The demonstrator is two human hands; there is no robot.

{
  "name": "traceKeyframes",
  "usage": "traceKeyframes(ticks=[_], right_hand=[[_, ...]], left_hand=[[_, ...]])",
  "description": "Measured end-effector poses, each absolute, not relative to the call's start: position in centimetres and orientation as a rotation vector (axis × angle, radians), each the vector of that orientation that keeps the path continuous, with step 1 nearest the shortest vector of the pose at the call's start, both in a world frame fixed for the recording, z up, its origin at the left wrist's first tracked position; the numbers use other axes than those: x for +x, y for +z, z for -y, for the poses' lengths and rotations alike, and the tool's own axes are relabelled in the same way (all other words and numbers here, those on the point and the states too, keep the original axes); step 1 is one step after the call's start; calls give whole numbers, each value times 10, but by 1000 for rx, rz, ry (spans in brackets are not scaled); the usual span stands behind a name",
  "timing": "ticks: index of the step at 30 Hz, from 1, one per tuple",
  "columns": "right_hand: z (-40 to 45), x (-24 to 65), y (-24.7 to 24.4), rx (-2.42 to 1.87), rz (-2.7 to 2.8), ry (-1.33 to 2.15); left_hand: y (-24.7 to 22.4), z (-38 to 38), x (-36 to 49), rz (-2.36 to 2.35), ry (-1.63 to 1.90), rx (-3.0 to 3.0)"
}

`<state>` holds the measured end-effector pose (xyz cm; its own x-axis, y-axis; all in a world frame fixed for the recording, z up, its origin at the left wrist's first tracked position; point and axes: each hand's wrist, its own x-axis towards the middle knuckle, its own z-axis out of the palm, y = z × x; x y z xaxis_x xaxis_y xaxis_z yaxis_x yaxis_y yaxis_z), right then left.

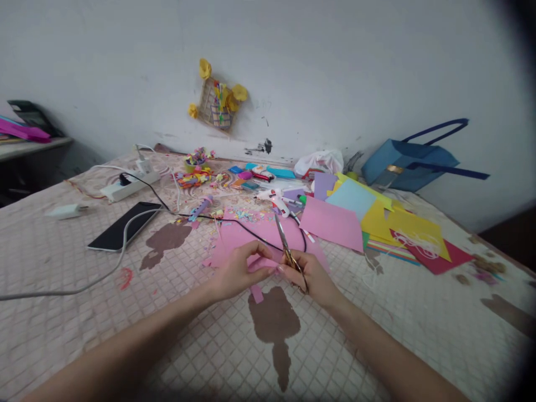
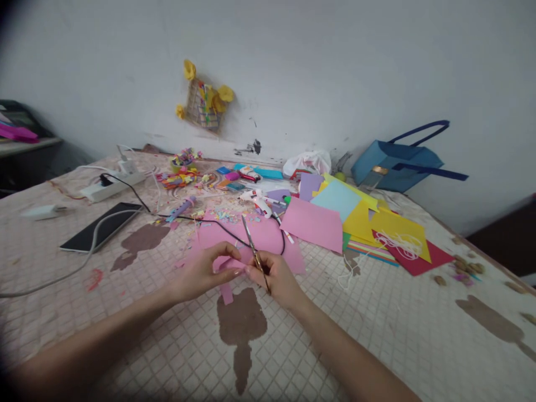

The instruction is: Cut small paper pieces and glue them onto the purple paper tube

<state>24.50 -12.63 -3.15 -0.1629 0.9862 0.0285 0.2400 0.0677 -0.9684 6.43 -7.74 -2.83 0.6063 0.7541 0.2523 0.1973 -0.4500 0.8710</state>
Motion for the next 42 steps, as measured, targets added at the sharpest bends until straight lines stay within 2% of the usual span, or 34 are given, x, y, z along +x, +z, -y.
traceKeyframes(ticks=[8, 22, 29, 42], right_hand=[[129, 245, -36, -1268, 1471, 1240], [129, 241, -34, -1251, 1315, 1229], [132, 239, -40, -962, 1212, 1478], [138, 230, -46, -829, 1059, 1885]], left_hand=[[-37, 72, 65, -636, 588, 1533], [-39, 70, 64, -713, 583, 1315], [-48, 60, 62, -721, 760, 1047], [-48, 50, 59, -652, 827, 725]])
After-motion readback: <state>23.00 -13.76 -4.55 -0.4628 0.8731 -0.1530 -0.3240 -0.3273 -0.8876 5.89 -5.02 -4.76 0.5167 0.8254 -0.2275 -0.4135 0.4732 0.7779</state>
